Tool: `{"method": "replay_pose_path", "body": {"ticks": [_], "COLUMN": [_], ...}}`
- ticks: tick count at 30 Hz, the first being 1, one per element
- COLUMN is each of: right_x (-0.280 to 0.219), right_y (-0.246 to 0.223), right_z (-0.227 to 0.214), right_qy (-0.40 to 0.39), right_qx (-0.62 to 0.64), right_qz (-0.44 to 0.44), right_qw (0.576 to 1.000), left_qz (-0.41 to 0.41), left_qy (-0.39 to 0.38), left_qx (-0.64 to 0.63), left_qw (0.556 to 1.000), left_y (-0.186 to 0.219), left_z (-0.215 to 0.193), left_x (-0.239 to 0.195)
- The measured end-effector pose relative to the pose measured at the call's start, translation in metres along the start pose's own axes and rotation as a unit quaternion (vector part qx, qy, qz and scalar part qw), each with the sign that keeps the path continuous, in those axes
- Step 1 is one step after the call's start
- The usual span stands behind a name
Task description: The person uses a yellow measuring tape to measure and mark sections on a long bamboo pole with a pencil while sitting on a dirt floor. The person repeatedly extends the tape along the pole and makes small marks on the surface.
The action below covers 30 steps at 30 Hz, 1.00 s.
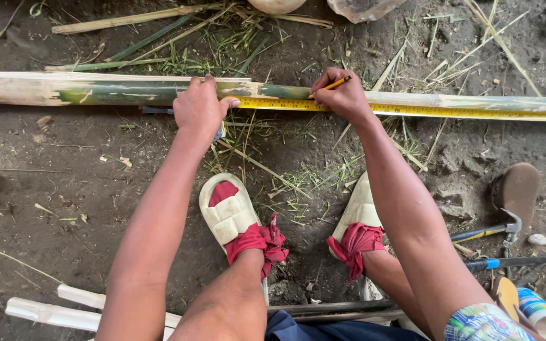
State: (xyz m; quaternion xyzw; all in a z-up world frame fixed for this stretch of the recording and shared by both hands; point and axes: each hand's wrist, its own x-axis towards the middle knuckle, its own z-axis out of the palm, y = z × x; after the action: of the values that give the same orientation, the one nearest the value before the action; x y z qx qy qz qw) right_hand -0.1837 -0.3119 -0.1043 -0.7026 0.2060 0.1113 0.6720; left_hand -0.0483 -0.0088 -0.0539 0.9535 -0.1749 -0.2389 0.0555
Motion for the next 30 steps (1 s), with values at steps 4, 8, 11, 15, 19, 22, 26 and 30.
{"method": "replay_pose_path", "body": {"ticks": [4, 8, 11, 15, 19, 22, 26, 30], "right_x": [0.001, 0.001, 0.000, 0.002, 0.005, 0.006, 0.008, 0.013], "right_y": [0.002, 0.005, 0.006, 0.005, 0.008, 0.010, 0.012, 0.016], "right_z": [0.002, 0.003, 0.003, 0.004, 0.003, 0.003, 0.004, 0.007], "right_qy": [-0.009, 0.004, 0.020, 0.011, 0.021, 0.030, 0.046, 0.043], "right_qx": [-0.008, -0.016, 0.010, -0.023, 0.033, 0.019, 0.020, 0.038], "right_qz": [-0.014, -0.027, -0.037, -0.013, -0.019, -0.021, -0.013, -0.015], "right_qw": [1.000, 1.000, 0.999, 1.000, 0.999, 0.999, 0.999, 0.998], "left_qz": [0.005, 0.003, 0.001, 0.005, 0.006, 0.001, 0.003, 0.018], "left_qy": [-0.004, -0.006, -0.010, -0.007, -0.009, -0.029, -0.023, 0.003], "left_qx": [0.005, 0.001, 0.002, 0.001, 0.003, 0.004, 0.005, 0.007], "left_qw": [1.000, 1.000, 1.000, 1.000, 1.000, 1.000, 1.000, 1.000], "left_y": [0.000, 0.000, 0.001, 0.000, 0.000, 0.001, 0.001, 0.001], "left_z": [0.000, -0.001, 0.000, -0.001, 0.001, -0.001, -0.003, -0.004], "left_x": [0.000, 0.000, -0.001, 0.000, 0.000, 0.001, -0.001, -0.001]}}
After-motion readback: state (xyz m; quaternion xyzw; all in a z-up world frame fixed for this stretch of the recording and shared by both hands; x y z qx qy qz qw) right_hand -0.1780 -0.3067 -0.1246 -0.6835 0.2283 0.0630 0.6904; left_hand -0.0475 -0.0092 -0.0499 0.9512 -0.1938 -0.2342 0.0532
